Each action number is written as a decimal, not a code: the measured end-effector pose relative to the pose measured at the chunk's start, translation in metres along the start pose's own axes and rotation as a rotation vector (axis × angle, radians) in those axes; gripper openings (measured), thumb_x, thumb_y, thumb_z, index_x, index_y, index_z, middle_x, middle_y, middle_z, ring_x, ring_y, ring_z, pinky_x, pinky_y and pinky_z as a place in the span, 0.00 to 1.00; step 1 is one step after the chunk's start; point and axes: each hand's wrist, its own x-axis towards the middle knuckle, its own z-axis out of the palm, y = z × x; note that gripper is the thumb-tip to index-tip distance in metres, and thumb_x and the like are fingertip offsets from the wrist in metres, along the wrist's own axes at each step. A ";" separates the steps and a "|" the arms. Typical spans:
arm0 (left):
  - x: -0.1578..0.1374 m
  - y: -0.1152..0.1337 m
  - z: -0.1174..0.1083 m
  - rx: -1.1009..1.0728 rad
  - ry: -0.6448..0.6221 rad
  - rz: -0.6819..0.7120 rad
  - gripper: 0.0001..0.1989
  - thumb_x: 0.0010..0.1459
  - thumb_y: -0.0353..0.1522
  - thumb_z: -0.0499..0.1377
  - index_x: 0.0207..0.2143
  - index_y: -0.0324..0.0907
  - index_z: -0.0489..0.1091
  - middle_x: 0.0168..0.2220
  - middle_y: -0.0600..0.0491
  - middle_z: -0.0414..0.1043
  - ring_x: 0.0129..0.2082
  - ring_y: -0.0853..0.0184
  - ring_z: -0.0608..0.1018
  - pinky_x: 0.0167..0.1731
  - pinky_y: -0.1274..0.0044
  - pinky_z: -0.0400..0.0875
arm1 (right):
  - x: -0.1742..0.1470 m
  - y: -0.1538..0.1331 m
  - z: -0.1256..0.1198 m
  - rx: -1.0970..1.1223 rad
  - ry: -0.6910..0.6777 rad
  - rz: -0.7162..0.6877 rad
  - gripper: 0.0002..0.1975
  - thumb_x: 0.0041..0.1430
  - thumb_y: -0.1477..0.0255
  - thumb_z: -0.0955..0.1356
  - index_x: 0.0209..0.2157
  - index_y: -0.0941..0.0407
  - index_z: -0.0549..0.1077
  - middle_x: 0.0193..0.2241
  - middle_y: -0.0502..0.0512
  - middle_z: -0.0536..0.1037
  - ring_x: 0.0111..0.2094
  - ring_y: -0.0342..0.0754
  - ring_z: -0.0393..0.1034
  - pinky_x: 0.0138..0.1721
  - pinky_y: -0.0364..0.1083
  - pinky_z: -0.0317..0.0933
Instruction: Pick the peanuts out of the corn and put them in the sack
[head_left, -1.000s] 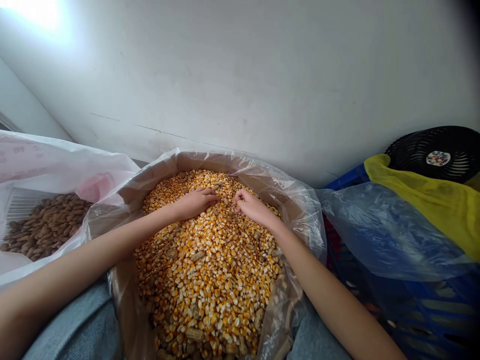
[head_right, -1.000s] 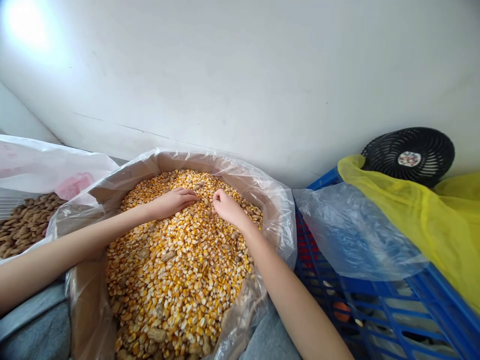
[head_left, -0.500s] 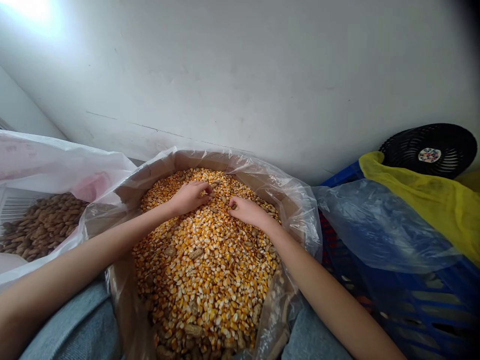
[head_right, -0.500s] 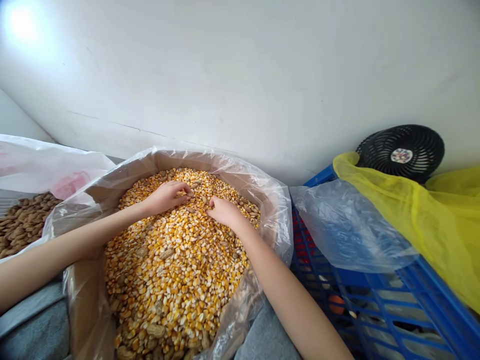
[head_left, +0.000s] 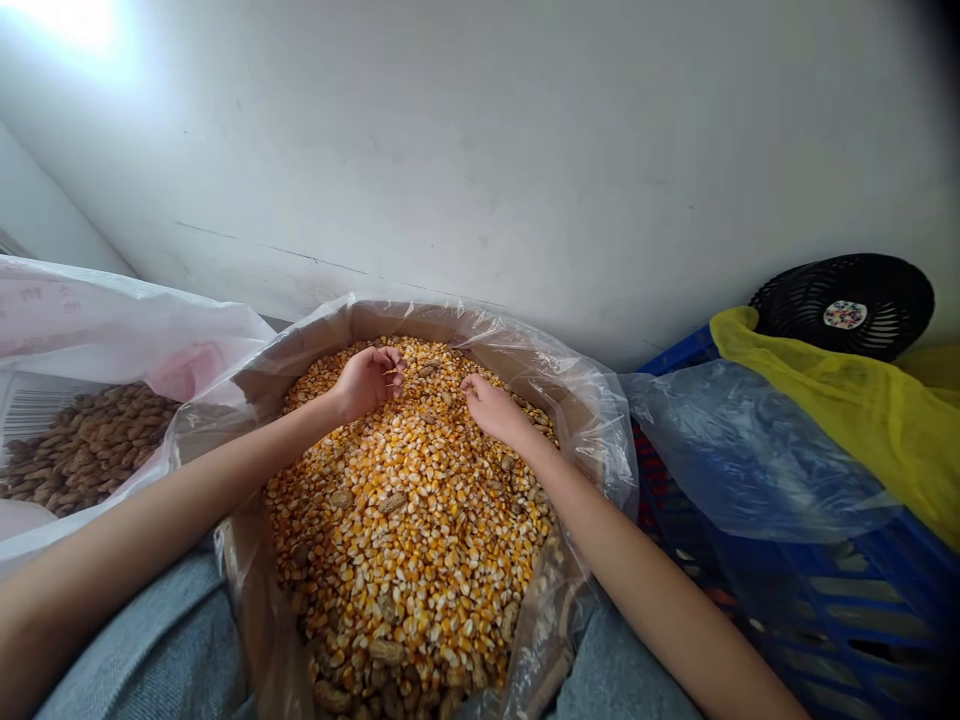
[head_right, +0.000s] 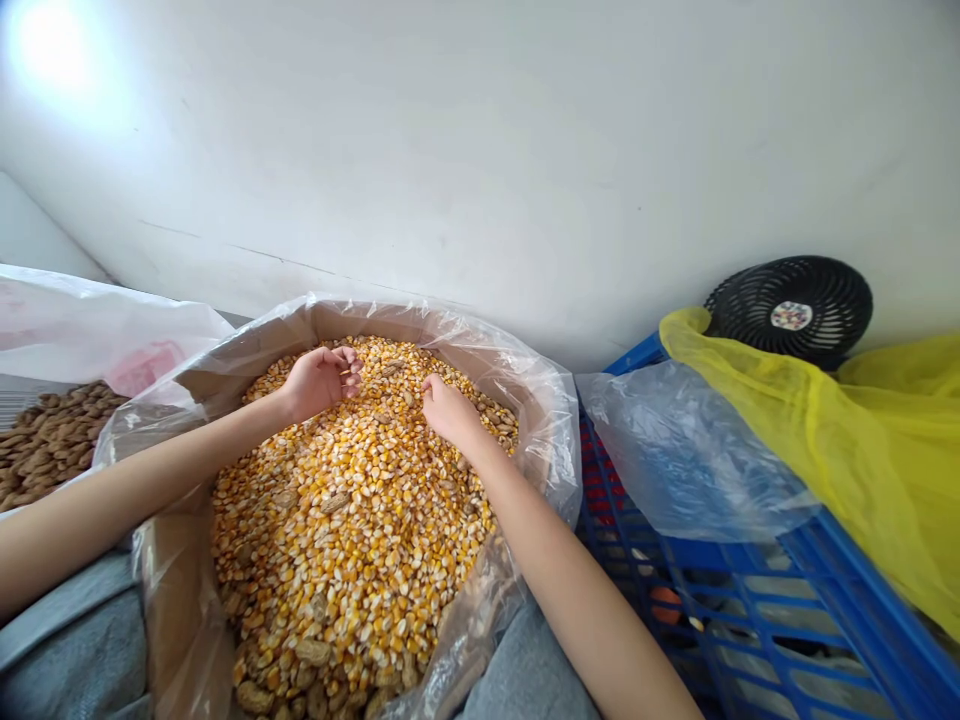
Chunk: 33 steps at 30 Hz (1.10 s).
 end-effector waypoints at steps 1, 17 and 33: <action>0.000 -0.001 -0.001 0.019 0.003 -0.015 0.02 0.43 0.30 0.48 0.22 0.40 0.58 0.19 0.57 0.56 0.16 0.74 0.61 0.16 0.80 0.58 | 0.002 -0.003 0.002 0.008 0.034 -0.012 0.13 0.57 0.66 0.54 0.39 0.55 0.63 0.30 0.55 0.72 0.28 0.47 0.65 0.26 0.42 0.51; 0.033 -0.006 -0.010 0.913 0.096 0.194 0.13 0.49 0.40 0.47 0.22 0.40 0.62 0.18 0.56 0.58 0.18 0.71 0.63 0.19 0.79 0.57 | 0.019 -0.008 -0.011 1.577 -0.084 0.235 0.06 0.44 0.69 0.61 0.26 0.56 0.59 0.19 0.45 0.61 0.16 0.37 0.52 0.15 0.37 0.42; 0.045 -0.008 -0.023 1.262 0.286 0.293 0.11 0.46 0.41 0.56 0.28 0.42 0.64 0.17 0.56 0.60 0.20 0.68 0.65 0.21 0.80 0.52 | 0.039 -0.021 -0.001 1.202 0.058 0.062 0.10 0.46 0.64 0.64 0.22 0.56 0.61 0.13 0.42 0.52 0.14 0.37 0.44 0.16 0.38 0.42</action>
